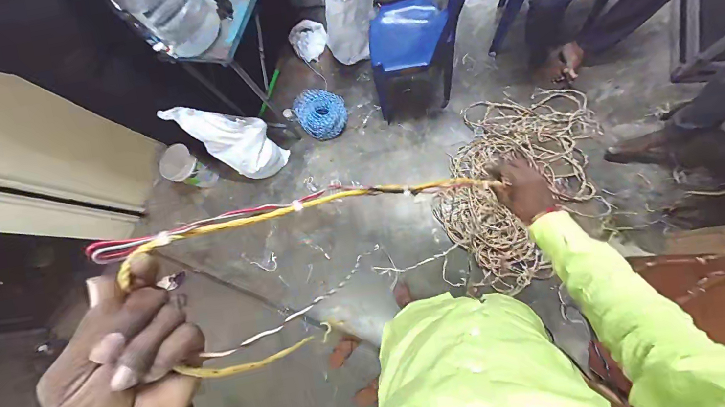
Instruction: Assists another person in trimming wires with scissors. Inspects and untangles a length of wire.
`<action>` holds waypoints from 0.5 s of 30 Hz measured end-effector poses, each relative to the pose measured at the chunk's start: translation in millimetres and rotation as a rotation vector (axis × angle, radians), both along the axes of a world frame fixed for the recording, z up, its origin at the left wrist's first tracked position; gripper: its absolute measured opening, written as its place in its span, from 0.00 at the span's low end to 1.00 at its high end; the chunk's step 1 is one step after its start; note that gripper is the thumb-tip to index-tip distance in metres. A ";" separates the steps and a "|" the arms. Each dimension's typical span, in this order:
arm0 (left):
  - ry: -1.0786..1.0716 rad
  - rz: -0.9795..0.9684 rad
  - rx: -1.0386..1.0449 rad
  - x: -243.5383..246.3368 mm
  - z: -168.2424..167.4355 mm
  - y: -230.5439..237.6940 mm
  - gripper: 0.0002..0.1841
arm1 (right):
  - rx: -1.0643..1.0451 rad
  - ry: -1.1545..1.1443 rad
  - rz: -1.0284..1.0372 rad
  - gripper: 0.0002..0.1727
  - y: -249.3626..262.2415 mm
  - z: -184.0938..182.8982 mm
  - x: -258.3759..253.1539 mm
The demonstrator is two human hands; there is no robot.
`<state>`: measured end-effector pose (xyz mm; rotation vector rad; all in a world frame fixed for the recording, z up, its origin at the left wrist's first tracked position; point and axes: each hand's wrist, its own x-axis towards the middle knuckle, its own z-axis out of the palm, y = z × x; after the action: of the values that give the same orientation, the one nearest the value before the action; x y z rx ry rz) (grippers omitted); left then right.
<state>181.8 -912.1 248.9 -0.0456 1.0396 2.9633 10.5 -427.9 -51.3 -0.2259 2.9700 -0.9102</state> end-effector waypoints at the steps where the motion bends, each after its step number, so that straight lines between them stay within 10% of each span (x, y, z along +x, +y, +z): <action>1: 0.004 0.055 0.065 -1.5 9.2 2.2 0.16 | -0.006 -0.055 -0.092 0.20 1.0 -7.6 4.9; 15: 0.022 0.112 -0.097 10.0 7.1 -29.7 0.20 | 0.045 -0.319 -0.632 0.24 48.6 -46.7 64.5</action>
<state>191.8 -941.8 255.9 -0.0739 1.2233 3.0157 75.1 -379.3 -98.0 0.8204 2.7661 -0.8068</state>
